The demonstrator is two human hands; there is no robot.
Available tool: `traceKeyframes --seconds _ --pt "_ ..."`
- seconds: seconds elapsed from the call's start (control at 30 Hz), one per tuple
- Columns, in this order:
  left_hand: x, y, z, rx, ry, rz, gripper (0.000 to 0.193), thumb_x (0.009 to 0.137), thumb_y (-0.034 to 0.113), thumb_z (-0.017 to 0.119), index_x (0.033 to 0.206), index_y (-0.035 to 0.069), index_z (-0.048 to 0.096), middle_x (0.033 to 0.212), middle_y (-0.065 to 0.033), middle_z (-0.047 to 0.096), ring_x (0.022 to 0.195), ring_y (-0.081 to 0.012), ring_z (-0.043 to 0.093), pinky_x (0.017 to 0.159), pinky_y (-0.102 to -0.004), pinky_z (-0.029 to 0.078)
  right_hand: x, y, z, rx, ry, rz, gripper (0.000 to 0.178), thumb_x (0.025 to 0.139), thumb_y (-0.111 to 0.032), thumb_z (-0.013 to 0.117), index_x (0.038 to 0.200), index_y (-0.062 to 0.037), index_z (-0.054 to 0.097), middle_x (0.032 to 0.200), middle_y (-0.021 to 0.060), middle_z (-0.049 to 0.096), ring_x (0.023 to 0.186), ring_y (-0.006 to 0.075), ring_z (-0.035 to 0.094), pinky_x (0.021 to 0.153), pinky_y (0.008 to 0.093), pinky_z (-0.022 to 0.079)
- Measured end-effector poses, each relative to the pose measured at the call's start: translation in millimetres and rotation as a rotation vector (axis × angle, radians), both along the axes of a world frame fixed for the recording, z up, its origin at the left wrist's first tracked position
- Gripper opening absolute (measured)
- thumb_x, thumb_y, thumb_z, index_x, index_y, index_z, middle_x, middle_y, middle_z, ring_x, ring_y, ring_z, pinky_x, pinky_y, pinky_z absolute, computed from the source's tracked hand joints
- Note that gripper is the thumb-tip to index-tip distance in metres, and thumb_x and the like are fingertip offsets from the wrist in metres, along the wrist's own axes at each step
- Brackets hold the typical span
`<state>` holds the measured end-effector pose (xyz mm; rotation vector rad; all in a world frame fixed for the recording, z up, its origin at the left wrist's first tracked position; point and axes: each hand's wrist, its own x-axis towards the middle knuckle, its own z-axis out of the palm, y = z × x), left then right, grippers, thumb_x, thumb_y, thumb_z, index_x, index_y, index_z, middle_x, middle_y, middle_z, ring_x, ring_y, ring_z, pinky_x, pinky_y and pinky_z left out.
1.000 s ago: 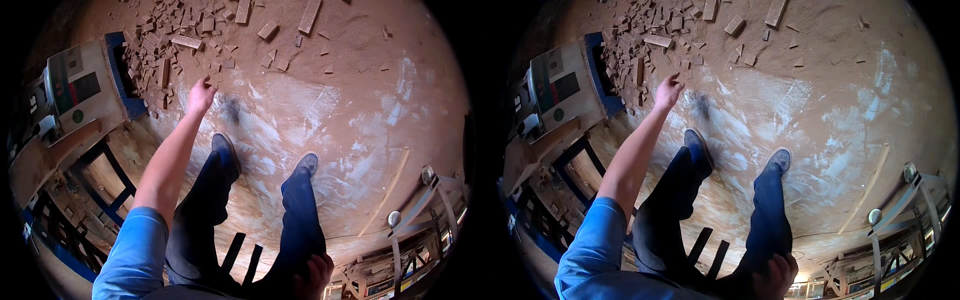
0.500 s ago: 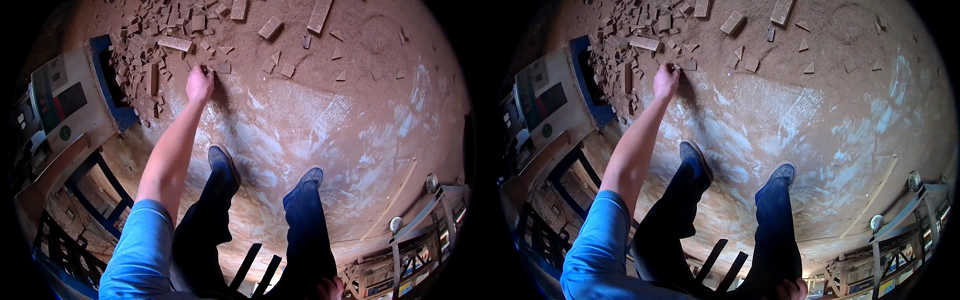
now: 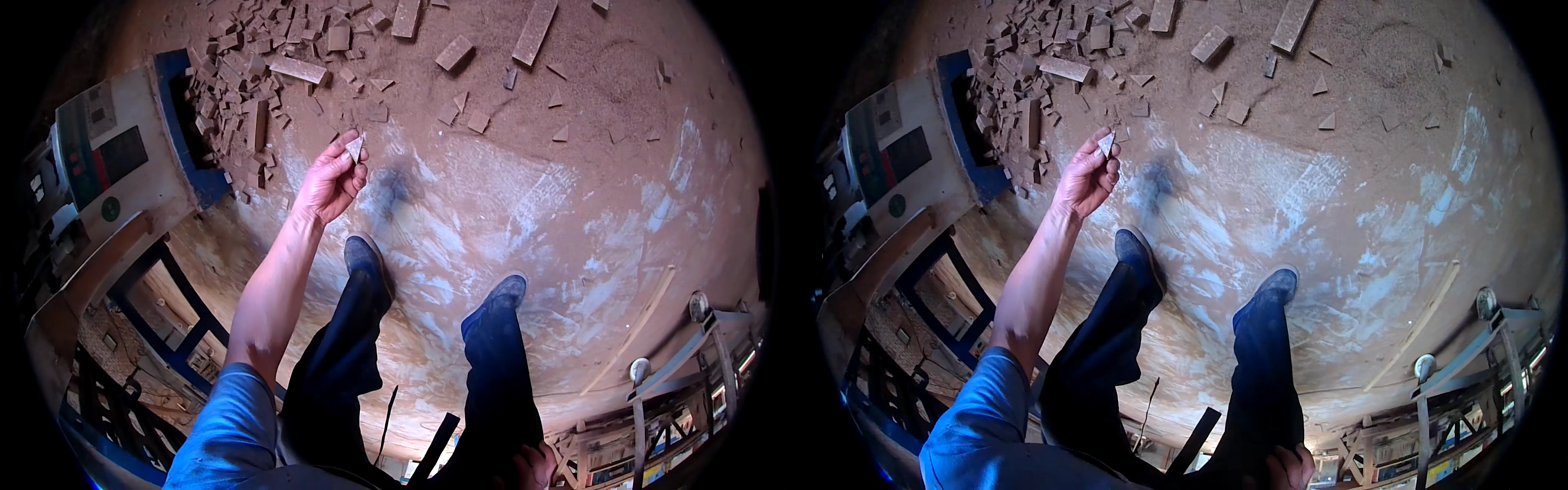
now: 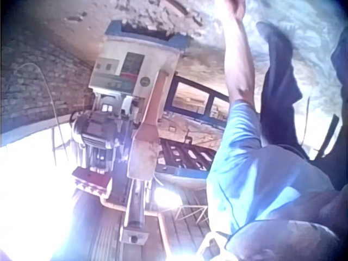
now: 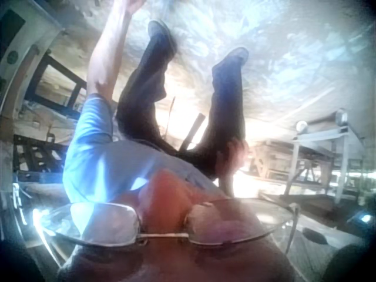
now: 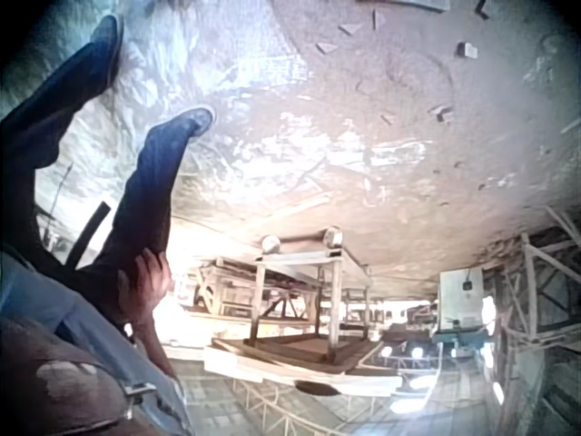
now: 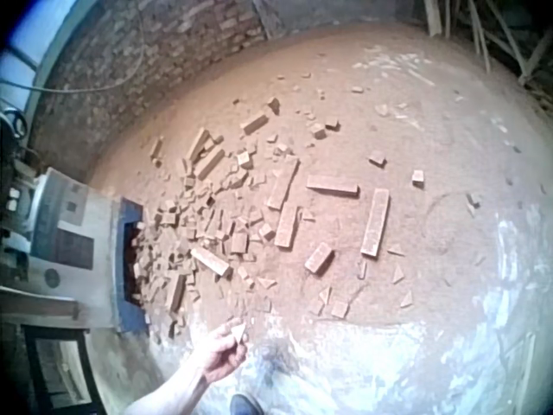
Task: The person moves a wooden frame clamped to a workbench and picks up a small wooden piece from the floor. They apply glue to the small piece and attach it to a larger wooden plank, pressing the joint together.
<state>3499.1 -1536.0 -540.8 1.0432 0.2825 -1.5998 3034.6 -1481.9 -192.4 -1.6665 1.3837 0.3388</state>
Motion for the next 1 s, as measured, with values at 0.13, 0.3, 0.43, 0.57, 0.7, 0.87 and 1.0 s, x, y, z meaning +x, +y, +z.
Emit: traceKeyframes --seconds 0.13,0.3,0.43,0.57,0.7,0.87,1.0 --pt "-6 -5 6 0.021 0.013 -0.028 0.037 0.089 0.005 0.061 0.125 0.008 0.053 0.104 -0.0141 0.062 0.080 -0.0220 0.065 0.064 -0.0282 0.055 1 1 -1 -0.009 0.003 -0.001 0.043 0.085 -0.033 0.064 0.115 -0.0031 0.058 0.115 0.0197 0.061 0.109 0.0430 0.054 0.096 0.0582 0.040" --pt "2 -9 -7 0.108 -0.120 -0.161 0.035 0.091 0.004 0.057 0.126 0.002 0.051 0.097 -0.0124 0.063 0.072 -0.0206 0.064 0.059 -0.0265 0.053 1 1 -1 -0.007 0.000 0.010 0.044 0.086 -0.034 0.064 0.116 -0.0029 0.057 0.118 0.0194 0.060 0.110 0.0416 0.055 0.096 0.0574 0.040" --pt "-5 -18 -9 0.209 -0.272 -0.252 0.032 0.093 0.006 0.056 0.123 -0.001 0.054 0.092 -0.0098 0.063 0.067 -0.0178 0.062 0.053 -0.0253 0.050 1 6 -1 -0.028 0.005 0.013 0.044 0.088 -0.033 0.062 0.119 -0.0027 0.056 0.119 0.0194 0.060 0.111 0.0411 0.055 0.097 0.0574 0.040" --pt "-3 -23 -16 0.341 -0.658 -0.737 0.029 0.094 0.012 0.056 0.121 0.000 0.057 0.087 -0.0076 0.063 0.062 -0.0137 0.060 0.048 -0.0249 0.048 3 5 -2 -0.027 -0.004 -0.002 0.044 0.088 -0.032 0.062 0.120 -0.0024 0.056 0.119 0.0197 0.060 0.111 0.0414 0.055 0.098 0.0578 0.039" --pt "1 -34 -26 0.368 -0.884 -0.956 0.025 0.094 0.018 0.059 0.109 -0.002 0.057 0.085 -0.0057 0.063 0.063 -0.0115 0.061 0.047 -0.0268 0.048 4 6 -3 -0.026 -0.012 -0.001 0.044 0.088 -0.032 0.062 0.119 -0.0018 0.056 0.117 0.0198 0.060 0.110 0.0413 0.055 0.097 0.0577 0.040" --pt "10 -72 -51 0.336 -1.463 -0.999 0.029 0.091 0.025 0.060 0.109 0.002 0.055 0.093 -0.0147 0.067 0.083 -0.0306 0.067 0.073 -0.0395 0.053 10 1 -5 -0.034 -0.014 -0.026 0.042 0.088 -0.034 0.061 0.116 -0.0018 0.058 0.114 0.0196 0.061 0.108 0.0407 0.056 0.096 0.0574 0.040" --pt "3 -105 -57 0.332 -1.703 -1.066 0.036 0.088 0.027 0.063 0.118 0.009 0.057 0.098 -0.0181 0.067 0.094 -0.0334 0.065 0.080 -0.0423 0.051 15 2 -6 -0.073 0.000 -0.030 0.042 0.088 -0.034 0.062 0.114 -0.0019 0.059 0.111 0.0190 0.063 0.105 0.0402 0.058 0.095 0.0574 0.041"
